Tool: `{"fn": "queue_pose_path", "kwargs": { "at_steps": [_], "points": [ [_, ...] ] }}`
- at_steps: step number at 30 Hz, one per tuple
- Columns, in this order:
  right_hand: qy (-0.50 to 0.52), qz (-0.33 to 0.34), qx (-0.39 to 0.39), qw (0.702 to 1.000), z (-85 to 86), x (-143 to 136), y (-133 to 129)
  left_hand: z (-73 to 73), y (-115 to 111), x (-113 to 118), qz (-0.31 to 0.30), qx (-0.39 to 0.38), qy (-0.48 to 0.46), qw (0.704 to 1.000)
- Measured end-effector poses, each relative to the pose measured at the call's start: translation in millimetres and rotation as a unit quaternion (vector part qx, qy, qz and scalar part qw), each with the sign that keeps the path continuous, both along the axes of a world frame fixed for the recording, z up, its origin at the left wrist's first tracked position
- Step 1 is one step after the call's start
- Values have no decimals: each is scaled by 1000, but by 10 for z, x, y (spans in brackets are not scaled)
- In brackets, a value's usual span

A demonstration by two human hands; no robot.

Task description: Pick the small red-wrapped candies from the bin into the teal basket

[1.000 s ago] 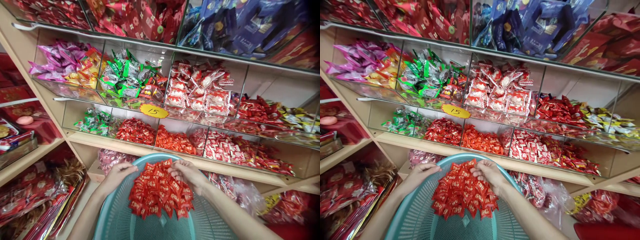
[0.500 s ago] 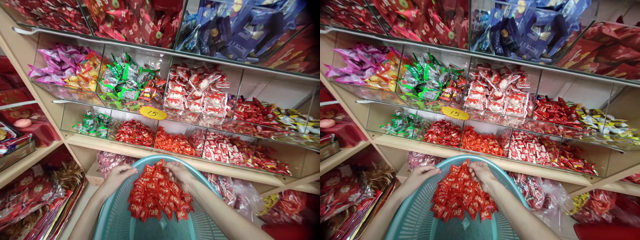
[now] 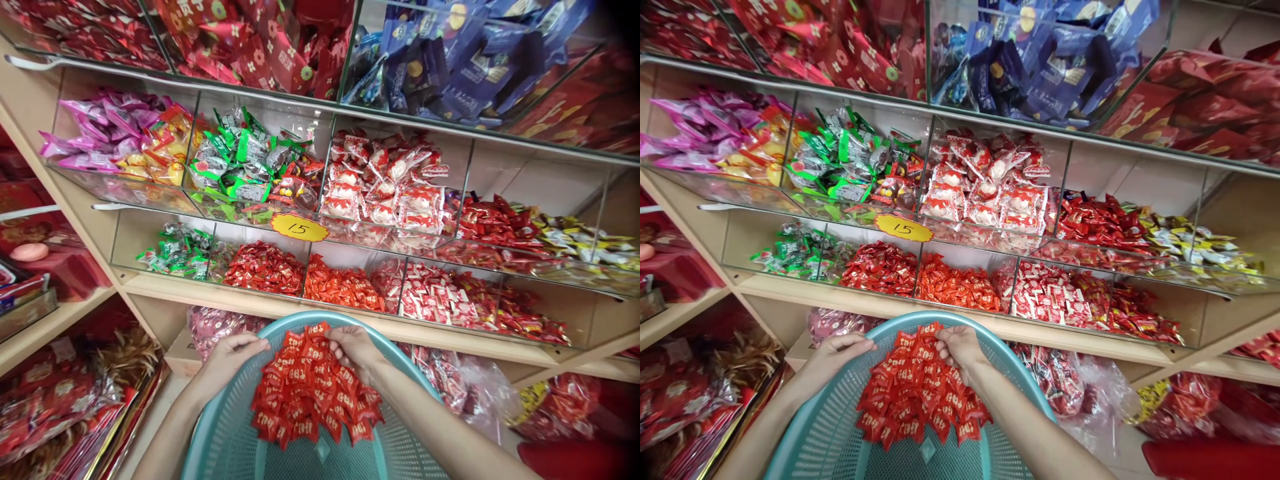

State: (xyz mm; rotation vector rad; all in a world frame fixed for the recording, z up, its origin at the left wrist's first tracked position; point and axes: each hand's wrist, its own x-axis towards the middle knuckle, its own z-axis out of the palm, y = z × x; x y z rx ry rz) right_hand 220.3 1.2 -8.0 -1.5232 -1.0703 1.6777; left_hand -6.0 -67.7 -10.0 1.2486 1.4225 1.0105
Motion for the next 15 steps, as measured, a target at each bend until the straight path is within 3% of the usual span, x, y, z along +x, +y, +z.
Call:
{"fn": "queue_pose_path", "kwargs": {
  "at_steps": [15],
  "points": [
    [-58, 28, 97, 993, 39, 54, -39, 35, 21, 5, -13, -6, 9, 1000]
  ]
}}
